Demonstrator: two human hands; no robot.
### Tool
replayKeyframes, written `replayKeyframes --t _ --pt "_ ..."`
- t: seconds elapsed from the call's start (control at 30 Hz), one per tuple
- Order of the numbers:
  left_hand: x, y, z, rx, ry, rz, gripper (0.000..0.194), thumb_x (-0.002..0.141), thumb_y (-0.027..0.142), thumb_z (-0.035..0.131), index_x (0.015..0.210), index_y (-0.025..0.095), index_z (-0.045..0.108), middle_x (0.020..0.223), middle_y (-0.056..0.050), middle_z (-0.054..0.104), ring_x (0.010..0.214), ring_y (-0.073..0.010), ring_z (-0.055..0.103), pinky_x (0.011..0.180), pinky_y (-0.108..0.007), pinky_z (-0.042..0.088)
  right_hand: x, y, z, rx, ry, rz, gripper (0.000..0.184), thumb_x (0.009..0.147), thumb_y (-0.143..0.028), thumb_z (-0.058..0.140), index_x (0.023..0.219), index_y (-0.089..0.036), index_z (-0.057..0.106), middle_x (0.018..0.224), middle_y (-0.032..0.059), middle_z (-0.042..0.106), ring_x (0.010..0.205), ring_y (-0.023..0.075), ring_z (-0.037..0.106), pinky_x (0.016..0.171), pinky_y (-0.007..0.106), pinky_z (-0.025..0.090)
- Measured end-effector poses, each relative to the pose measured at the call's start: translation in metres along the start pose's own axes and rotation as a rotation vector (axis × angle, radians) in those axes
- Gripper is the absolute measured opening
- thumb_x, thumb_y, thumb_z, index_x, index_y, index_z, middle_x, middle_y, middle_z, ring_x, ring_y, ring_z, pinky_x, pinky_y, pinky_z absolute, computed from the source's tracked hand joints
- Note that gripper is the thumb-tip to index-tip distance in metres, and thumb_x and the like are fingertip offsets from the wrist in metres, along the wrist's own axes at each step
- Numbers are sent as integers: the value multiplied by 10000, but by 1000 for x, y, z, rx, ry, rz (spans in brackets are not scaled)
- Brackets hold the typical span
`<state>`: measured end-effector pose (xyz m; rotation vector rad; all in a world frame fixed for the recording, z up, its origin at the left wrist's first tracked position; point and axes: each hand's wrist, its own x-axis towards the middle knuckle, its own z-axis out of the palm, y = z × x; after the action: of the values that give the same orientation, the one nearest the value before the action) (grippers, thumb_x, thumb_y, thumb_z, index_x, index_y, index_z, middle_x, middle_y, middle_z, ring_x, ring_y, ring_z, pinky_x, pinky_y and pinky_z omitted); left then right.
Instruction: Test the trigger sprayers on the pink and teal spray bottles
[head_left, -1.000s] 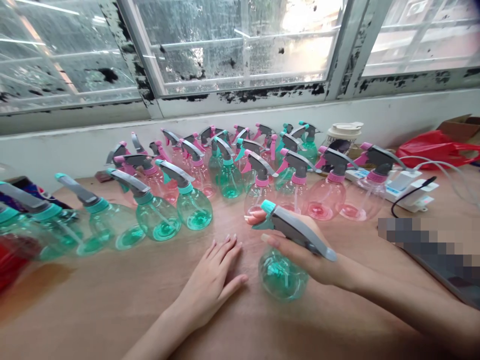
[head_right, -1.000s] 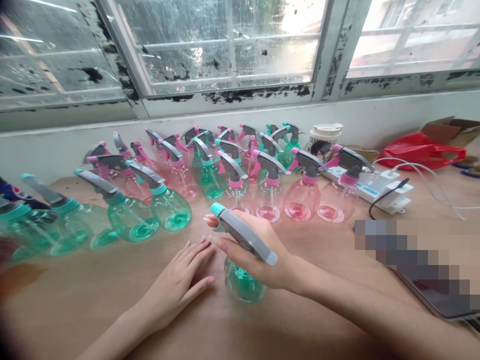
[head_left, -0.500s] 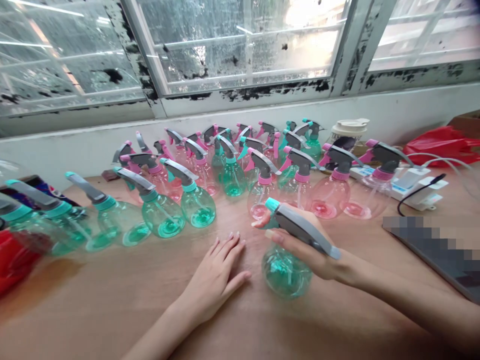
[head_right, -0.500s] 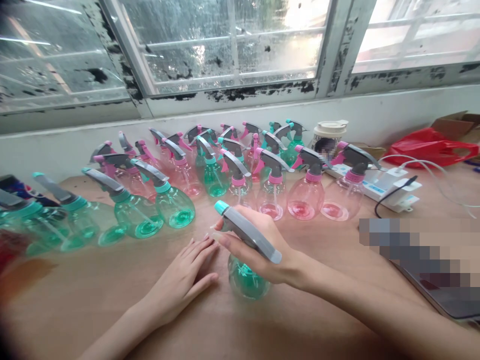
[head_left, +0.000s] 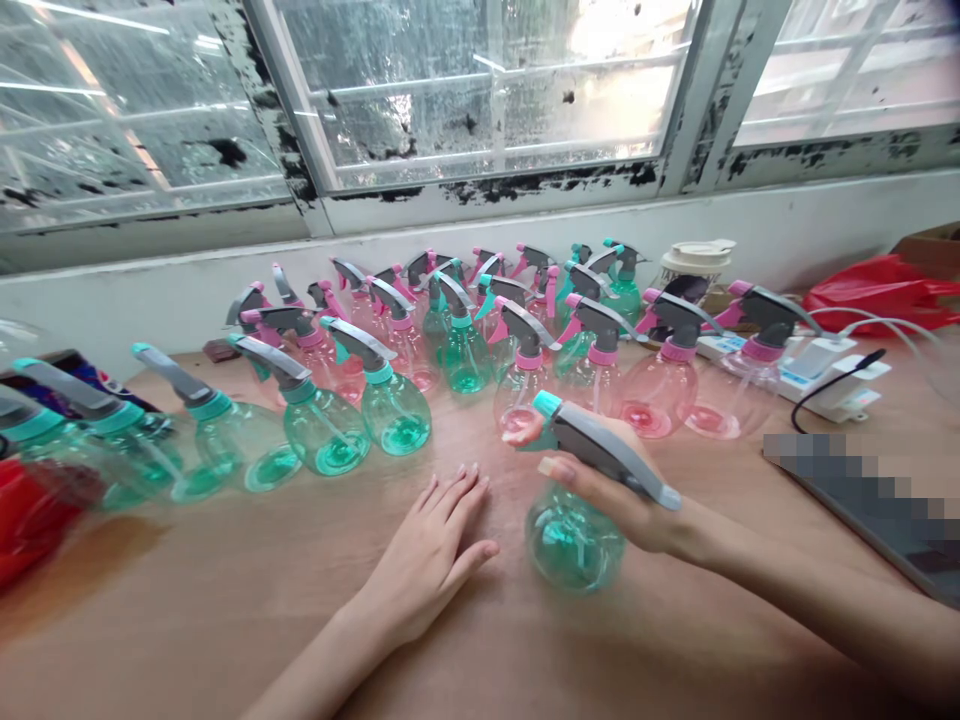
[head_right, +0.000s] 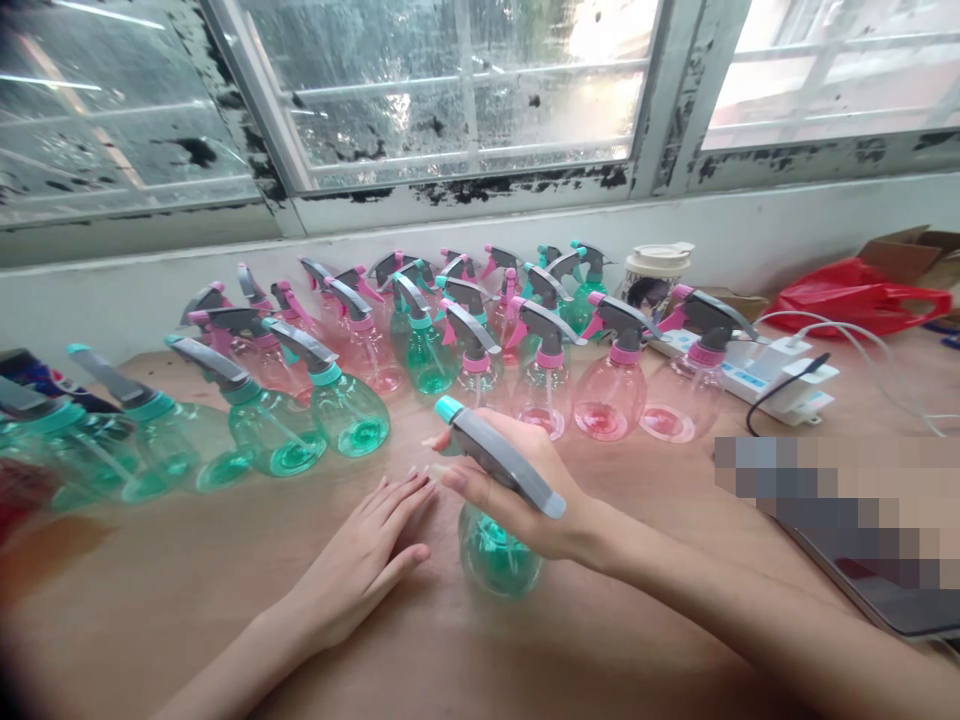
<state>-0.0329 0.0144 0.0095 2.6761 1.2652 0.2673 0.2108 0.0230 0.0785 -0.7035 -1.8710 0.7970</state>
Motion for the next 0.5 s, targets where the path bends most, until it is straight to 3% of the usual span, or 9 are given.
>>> replayKeyframes --t 0.07,0.17,0.33,0.5 --pt "0 0 0 -1 11 -1 649 1023 593 243 1491 155 344 1544 -151 359 1442 -269 291 1168 -534 223 -2 2 1 39 17 34 164 910 -319 580 1052 -236 595 656 -37 533 509 121 483 508 261 452" --pt "-1 0 1 4 27 -2 637 1022 590 266 1491 166 345 1540 -143 371 1439 -268 299 1169 -525 227 -3 3 3 66 40 22 218 903 -320 596 1111 -256 607 813 5 625 569 137 558 649 325 545" --pt "0 0 1 19 27 -7 646 1019 590 274 1491 155 338 1539 -138 375 1438 -268 302 1169 -520 235 -5 5 6 97 66 12 293 900 -288 605 1188 -234 589 1077 74 662 868 203 673 843 410 575" --pt "0 1 0 20 30 -5 626 1020 577 307 1488 165 348 1535 -138 383 1434 -278 309 1166 -521 244 -5 4 5 104 61 15 283 906 -289 605 1182 -226 594 1023 66 689 942 222 685 893 434 571"
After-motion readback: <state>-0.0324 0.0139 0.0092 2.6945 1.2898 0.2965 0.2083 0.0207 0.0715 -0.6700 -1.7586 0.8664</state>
